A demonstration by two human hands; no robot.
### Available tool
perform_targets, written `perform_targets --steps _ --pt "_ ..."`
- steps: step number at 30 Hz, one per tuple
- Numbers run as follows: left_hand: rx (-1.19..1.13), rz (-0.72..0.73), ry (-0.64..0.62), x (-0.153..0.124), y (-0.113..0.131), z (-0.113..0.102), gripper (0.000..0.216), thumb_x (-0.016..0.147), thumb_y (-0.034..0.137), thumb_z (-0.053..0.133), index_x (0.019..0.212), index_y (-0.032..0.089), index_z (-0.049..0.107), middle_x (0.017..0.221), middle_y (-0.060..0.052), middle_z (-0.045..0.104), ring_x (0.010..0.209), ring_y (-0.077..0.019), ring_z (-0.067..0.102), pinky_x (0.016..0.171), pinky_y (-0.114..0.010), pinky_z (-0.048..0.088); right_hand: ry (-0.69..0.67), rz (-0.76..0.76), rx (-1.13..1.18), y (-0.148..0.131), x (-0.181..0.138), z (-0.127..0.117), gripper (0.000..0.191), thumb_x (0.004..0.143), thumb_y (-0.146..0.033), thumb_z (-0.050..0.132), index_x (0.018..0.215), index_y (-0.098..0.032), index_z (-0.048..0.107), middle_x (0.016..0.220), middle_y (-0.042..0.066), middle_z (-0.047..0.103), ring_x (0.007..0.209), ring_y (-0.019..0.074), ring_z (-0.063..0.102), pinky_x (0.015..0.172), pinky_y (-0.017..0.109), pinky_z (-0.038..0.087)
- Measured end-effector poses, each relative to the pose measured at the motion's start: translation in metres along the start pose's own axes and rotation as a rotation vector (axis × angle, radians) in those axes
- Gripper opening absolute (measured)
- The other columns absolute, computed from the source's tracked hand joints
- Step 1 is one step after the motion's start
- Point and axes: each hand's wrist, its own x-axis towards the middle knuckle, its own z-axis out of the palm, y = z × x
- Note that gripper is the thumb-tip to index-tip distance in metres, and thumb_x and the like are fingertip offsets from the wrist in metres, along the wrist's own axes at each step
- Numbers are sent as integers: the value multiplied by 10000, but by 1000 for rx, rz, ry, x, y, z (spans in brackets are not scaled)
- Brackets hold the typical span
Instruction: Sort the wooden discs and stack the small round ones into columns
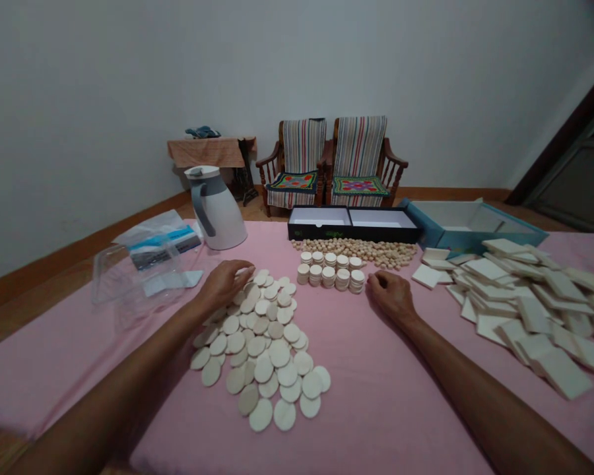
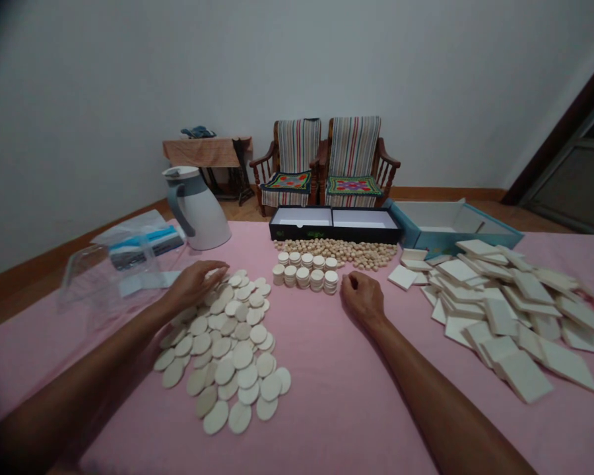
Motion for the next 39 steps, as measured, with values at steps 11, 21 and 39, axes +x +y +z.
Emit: perform_targets --steps 11,21,39 --pt "-56 77 11 -43 1 0 474 903 532 396 1134 193 633 1183 -102 650 1122 -263 576 967 -411 445 -130 -432 235 -61 -18 -23 300 866 -305 470 597 -178 506 562 -18 473 528 105 417 541 236 295" --pt "-112 410 -83 -90 37 -12 412 898 381 522 1278 223 508 1297 -119 557 1224 -251 486 1018 -434 397 -500 -535 283 -93 -77 -24 132 866 -215 468 849 -166 589 794 44 590 704 145 524 650 268 403" --pt "-26 679 -321 -94 80 10 849 765 638 573 1416 170 294 1436 -202 382 1366 -375 270 1093 -588 180 -522 -751 180 -128 -122 -23 778 751 -379 582 1421 -118 283 1420 184 369 1280 305 321 1024 498 298"
